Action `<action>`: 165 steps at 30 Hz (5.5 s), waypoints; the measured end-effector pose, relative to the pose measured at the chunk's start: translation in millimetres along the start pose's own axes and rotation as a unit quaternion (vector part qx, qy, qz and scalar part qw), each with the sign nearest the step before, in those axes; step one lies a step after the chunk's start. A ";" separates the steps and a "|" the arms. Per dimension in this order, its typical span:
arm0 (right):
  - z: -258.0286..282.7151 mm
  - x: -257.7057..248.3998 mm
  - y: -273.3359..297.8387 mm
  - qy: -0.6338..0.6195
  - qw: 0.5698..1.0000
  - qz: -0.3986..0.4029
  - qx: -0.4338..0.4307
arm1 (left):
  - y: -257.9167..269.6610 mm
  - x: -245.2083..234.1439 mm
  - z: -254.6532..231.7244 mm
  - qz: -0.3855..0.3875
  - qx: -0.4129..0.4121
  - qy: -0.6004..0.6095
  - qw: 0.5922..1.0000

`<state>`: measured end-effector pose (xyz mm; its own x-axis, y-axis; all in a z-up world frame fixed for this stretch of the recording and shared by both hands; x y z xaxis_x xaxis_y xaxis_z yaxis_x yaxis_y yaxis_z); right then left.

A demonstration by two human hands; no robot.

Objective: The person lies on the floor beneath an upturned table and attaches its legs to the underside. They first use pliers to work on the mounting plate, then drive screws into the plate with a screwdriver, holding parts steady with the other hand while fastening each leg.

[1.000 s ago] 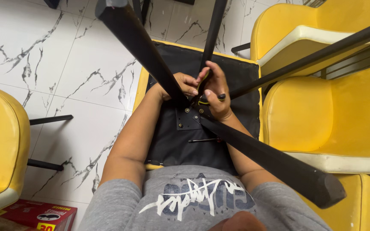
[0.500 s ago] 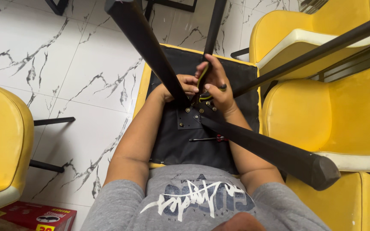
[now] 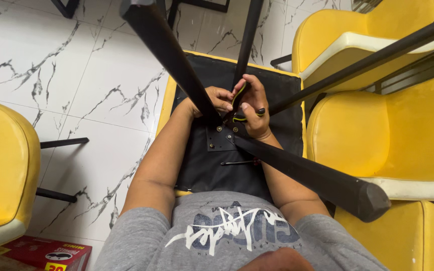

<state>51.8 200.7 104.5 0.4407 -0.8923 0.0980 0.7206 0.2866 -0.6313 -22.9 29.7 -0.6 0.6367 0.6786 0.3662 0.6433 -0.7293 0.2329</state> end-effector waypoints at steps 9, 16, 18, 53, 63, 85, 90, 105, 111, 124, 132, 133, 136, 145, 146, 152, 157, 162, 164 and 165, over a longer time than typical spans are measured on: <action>12.4 -2.3 -37.3 -0.071 0.980 0.084 0.165 | 24.2 11.5 -12.4 -0.098 0.049 -0.003 0.994; 3.7 -13.6 -76.3 -0.168 0.946 0.199 0.193 | 43.8 9.0 -32.2 -0.189 0.132 -0.007 0.973; -3.6 -12.4 -76.3 -0.196 0.936 0.213 0.202 | 51.4 10.0 -29.7 -0.221 0.108 -0.005 0.969; -16.1 14.2 -55.6 -0.165 0.965 0.135 0.154 | 66.8 22.9 -18.9 -0.228 0.061 -0.024 0.971; -18.6 16.1 -41.1 -0.152 0.975 0.116 0.111 | 66.7 21.0 -13.2 -0.259 0.037 -0.041 0.964; -9.2 19.9 -35.1 -0.114 0.985 0.081 0.105 | 56.3 20.6 -14.1 -0.221 0.047 -0.008 0.974; -17.8 22.3 -56.2 -0.144 0.963 0.167 0.157 | 66.7 33.8 -15.7 -0.222 0.133 0.048 0.965; -13.4 19.5 -44.7 -0.118 0.981 0.104 0.114 | 57.1 32.5 -23.3 -0.241 0.085 -0.029 0.966; -31.8 23.1 -73.1 -0.191 0.946 0.182 0.190 | 69.3 44.3 -23.6 -0.275 0.203 0.063 0.938; -20.2 21.6 -46.4 -0.127 0.975 0.118 0.138 | 62.6 36.5 -21.9 -0.219 0.136 0.055 0.965; -37.3 8.7 -65.8 -0.211 0.952 0.128 0.181 | 54.7 31.4 -14.6 -0.282 0.128 0.050 0.950; -36.1 6.6 -63.6 -0.212 0.956 0.113 0.169 | 51.4 27.2 -13.6 -0.267 0.124 0.038 0.955; -29.6 4.4 -47.5 -0.211 0.964 0.075 0.140 | 44.7 16.7 -7.5 -0.223 0.106 0.013 0.969; -26.7 18.1 -61.6 -0.162 0.962 0.147 0.161 | 62.4 35.7 -20.6 -0.250 0.146 0.046 0.956; -29.6 20.4 -68.2 -0.171 0.956 0.160 0.178 | 66.8 41.2 -22.7 -0.257 0.178 0.074 0.947; -27.3 24.5 -61.1 -0.168 0.963 0.130 0.168 | 68.1 36.6 -25.1 -0.249 0.154 0.062 0.954; -14.6 25.1 -41.1 -0.126 0.979 0.085 0.132 | 59.4 24.5 -19.7 -0.233 0.095 0.030 0.967; -23.2 23.9 -57.4 -0.145 0.965 0.153 0.159 | 69.7 42.3 -23.6 -0.246 0.176 0.099 0.948; -31.3 23.2 -67.4 -0.183 0.950 0.168 0.190 | 73.4 47.8 -25.7 -0.263 0.203 0.086 0.939; -34.6 23.5 -68.8 -0.202 0.942 0.174 0.206 | 74.6 49.2 -25.2 -0.272 0.214 0.080 0.935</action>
<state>-5.9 148.0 123.6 0.7957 -0.5380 0.2782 0.6053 0.7219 -0.3353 45.7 6.5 57.5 0.1154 0.8924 0.4361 0.9865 -0.1545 0.0551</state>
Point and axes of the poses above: each hand's wrist, its own y-axis away from the middle knuckle, its own x-axis out of the palm, z = x × y, the point moved 2 cm from there along -y, towards the middle knuckle, and after that the axes turned 7 degrees about -x, right-handed, at the moved point
